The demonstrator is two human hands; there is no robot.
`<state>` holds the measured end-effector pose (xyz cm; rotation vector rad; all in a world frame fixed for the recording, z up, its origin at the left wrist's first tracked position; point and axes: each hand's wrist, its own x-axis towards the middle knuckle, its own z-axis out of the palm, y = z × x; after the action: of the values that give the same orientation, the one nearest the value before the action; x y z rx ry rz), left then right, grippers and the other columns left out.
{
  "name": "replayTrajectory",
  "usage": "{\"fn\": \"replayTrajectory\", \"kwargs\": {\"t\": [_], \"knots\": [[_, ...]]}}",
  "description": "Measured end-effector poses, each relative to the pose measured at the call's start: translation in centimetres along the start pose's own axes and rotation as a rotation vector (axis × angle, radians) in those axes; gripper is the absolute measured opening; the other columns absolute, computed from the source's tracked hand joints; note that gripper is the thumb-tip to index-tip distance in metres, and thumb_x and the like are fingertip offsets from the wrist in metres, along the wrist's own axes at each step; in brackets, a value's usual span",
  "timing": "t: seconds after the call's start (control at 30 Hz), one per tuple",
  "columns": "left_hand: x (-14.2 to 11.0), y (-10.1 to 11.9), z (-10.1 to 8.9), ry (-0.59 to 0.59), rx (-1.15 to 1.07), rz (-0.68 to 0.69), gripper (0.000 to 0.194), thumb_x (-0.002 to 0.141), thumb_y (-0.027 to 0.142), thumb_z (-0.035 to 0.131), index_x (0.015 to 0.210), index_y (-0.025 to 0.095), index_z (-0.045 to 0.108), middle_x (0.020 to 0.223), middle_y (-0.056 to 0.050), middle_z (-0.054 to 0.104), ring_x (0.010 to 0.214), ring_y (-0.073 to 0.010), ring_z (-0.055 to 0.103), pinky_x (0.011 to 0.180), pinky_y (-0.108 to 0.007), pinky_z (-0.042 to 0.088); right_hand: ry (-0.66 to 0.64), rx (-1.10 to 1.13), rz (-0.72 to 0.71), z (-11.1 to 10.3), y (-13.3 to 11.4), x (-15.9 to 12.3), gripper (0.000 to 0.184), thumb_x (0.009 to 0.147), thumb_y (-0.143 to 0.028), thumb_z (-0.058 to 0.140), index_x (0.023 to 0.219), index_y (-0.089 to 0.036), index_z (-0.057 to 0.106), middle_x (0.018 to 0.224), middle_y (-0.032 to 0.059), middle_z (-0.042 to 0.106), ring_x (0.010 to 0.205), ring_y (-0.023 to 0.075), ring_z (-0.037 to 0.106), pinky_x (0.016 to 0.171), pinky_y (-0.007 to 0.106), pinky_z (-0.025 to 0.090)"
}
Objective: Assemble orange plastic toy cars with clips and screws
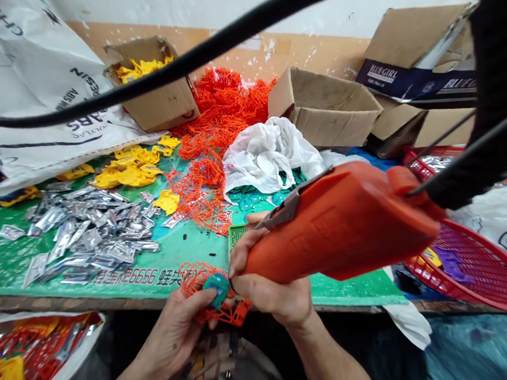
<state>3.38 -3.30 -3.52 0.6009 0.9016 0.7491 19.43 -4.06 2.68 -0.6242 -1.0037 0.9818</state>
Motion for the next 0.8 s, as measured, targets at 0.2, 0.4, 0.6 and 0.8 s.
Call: {"fn": "replayTrajectory", "kwargs": {"t": [0.2, 0.4, 0.6, 0.8], "knots": [[0.1, 0.3, -0.1, -0.039, 0.023, 0.005, 0.026, 0.073, 0.028, 0.08, 0.092, 0.015, 0.068, 0.076, -0.005, 0.073, 0.064, -0.0145, 0.064, 0.047, -0.019, 0.045, 0.137, -0.087, -0.063, -0.9, -0.7, 1.8, 0.043, 0.064, -0.009, 0.07, 0.101, -0.028, 0.06, 0.069, -0.0068, 0.064, 0.059, 0.0135, 0.059, 0.061, 0.032, 0.05], [0.1, 0.1, -0.3, -0.022, 0.012, 0.014, 0.027, 0.072, 0.029, 0.082, 0.092, 0.016, 0.07, 0.08, -0.001, 0.068, 0.066, -0.013, 0.061, 0.049, -0.02, 0.047, 0.255, -0.213, -0.04, -2.1, 1.6, 3.2, 0.023, 0.06, -0.011, 0.068, 0.079, -0.023, 0.06, 0.065, -0.0052, 0.061, 0.057, 0.0142, 0.057, 0.061, 0.034, 0.048], [0.3, 0.3, 0.1, -0.036, 0.016, -0.002, 0.034, 0.071, 0.033, 0.084, 0.096, 0.016, 0.069, 0.08, -0.002, 0.07, 0.062, -0.0121, 0.059, 0.049, -0.021, 0.046, 0.253, -0.244, -0.035, -2.6, 3.1, 2.8, 0.018, 0.061, -0.013, 0.071, 0.075, -0.022, 0.064, 0.067, -0.0038, 0.062, 0.061, 0.0146, 0.058, 0.065, 0.036, 0.05], [0.2, 0.4, 0.1, -0.023, 0.021, -0.015, 0.037, 0.07, 0.034, 0.083, 0.096, 0.014, 0.065, 0.078, -0.005, 0.073, 0.065, -0.015, 0.064, 0.049, -0.022, 0.046, 0.243, -0.221, -0.014, -2.9, 3.7, 2.8, 0.015, 0.061, -0.013, 0.072, 0.072, -0.021, 0.066, 0.066, -0.0045, 0.063, 0.059, 0.0141, 0.057, 0.064, 0.035, 0.048]]}}
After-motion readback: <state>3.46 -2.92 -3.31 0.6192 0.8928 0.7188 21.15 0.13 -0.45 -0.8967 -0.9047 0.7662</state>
